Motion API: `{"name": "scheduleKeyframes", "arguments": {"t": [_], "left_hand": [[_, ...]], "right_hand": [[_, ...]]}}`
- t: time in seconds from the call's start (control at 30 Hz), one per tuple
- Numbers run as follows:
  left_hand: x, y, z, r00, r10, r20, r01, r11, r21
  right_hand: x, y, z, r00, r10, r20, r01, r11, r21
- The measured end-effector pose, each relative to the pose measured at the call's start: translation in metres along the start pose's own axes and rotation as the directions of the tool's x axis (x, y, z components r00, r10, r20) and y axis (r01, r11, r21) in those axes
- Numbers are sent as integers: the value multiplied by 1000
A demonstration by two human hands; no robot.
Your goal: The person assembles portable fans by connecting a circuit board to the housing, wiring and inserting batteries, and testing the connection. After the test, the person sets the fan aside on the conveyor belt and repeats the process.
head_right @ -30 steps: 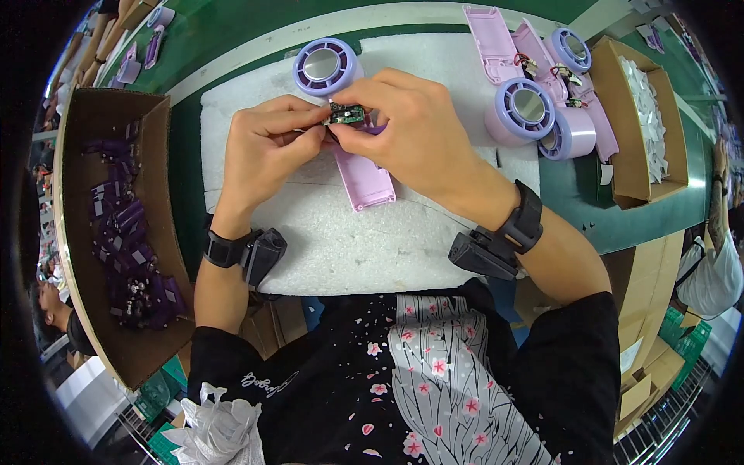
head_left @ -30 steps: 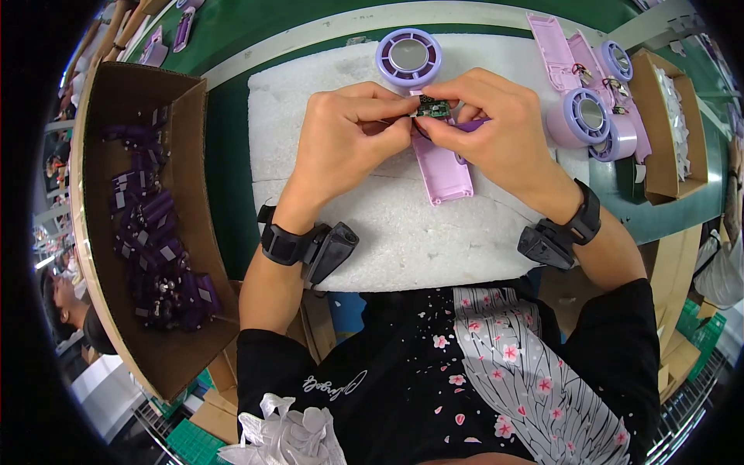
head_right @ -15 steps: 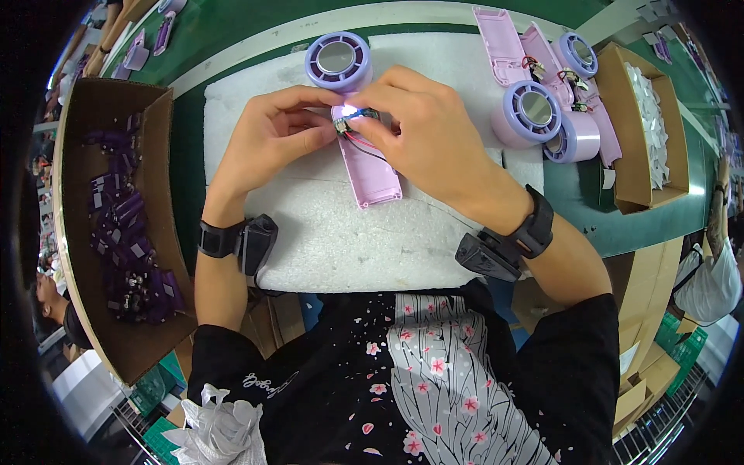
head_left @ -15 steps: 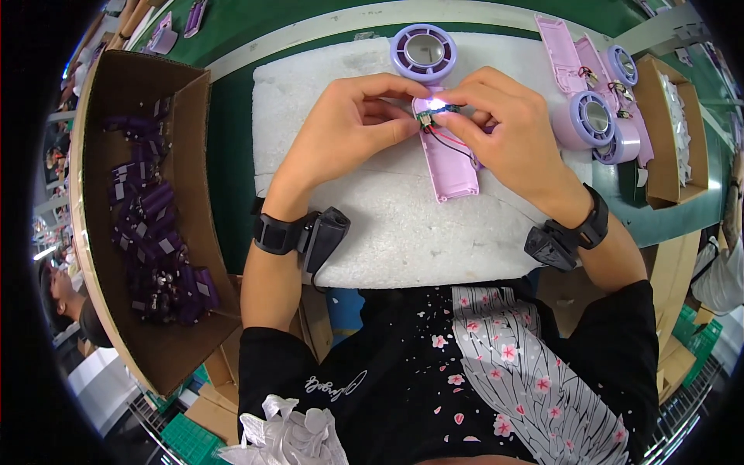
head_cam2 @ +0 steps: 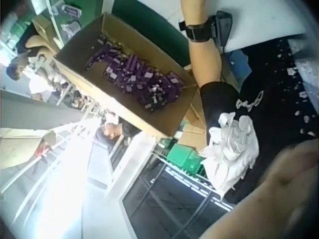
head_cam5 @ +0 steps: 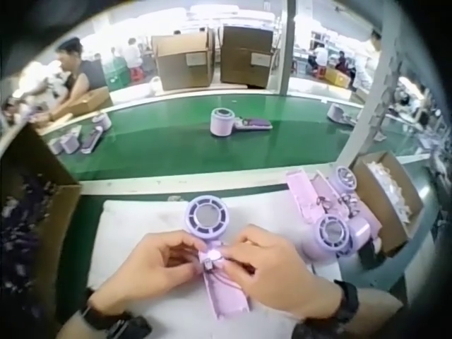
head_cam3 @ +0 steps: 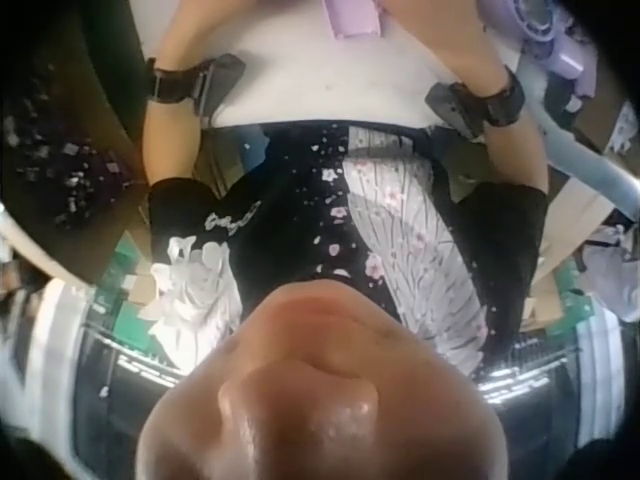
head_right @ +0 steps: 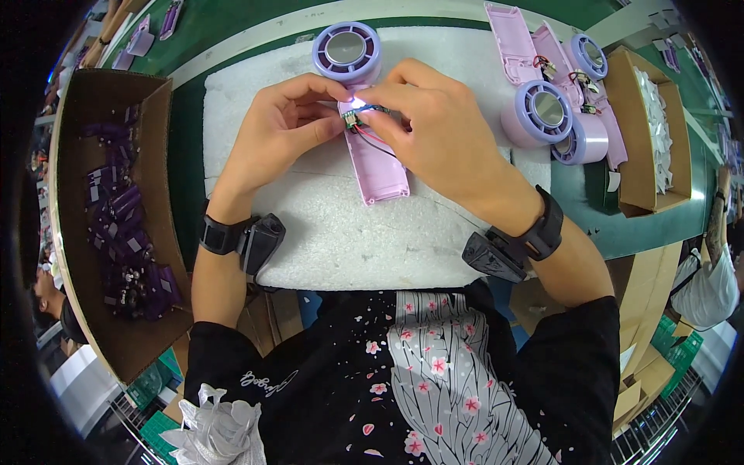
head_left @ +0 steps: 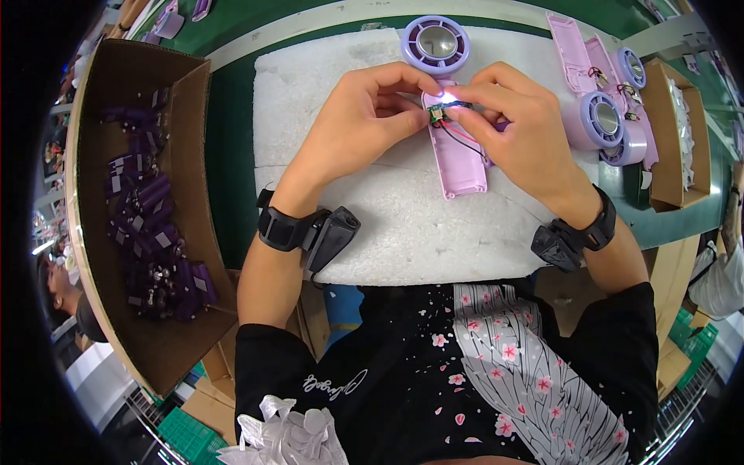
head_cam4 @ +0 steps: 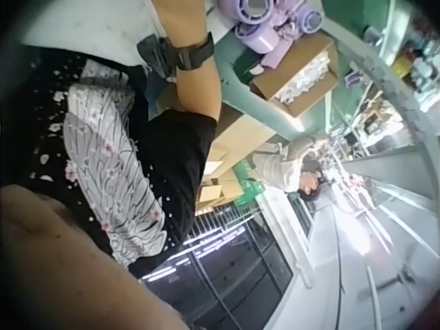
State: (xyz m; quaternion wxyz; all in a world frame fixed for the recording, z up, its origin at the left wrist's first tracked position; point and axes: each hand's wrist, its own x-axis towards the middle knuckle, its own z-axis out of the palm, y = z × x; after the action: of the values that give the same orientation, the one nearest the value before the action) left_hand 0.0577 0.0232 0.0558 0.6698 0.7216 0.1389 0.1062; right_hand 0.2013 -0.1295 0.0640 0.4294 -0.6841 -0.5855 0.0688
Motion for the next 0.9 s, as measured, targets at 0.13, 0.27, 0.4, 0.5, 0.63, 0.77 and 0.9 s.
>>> {"name": "scheduleKeyframes", "arguments": {"t": [0.13,0.27,0.4,0.5,0.63,0.77,0.9], "left_hand": [[2,-2,3,1000,15,-13,-14,998,58],[0,-3,8,993,82,-82,-80,996,25],[-1,4,8,986,159,-49,-144,961,238],[-3,12,8,991,124,-51,-98,930,354],[-5,10,10,990,132,-56,-105,930,354],[-5,4,13,978,193,-74,-152,914,377],[-5,-3,12,976,192,-99,-156,945,289]], "right_hand": [[0,3,0,999,-48,-12,47,998,-43],[3,4,0,1000,-15,-26,16,999,39],[7,2,-4,994,109,27,-111,990,92],[10,-1,-8,952,270,146,-285,953,99],[7,1,-6,949,242,202,-262,962,77],[5,0,-6,936,258,239,-281,958,67],[6,-1,-8,936,215,278,-242,968,66]]}}
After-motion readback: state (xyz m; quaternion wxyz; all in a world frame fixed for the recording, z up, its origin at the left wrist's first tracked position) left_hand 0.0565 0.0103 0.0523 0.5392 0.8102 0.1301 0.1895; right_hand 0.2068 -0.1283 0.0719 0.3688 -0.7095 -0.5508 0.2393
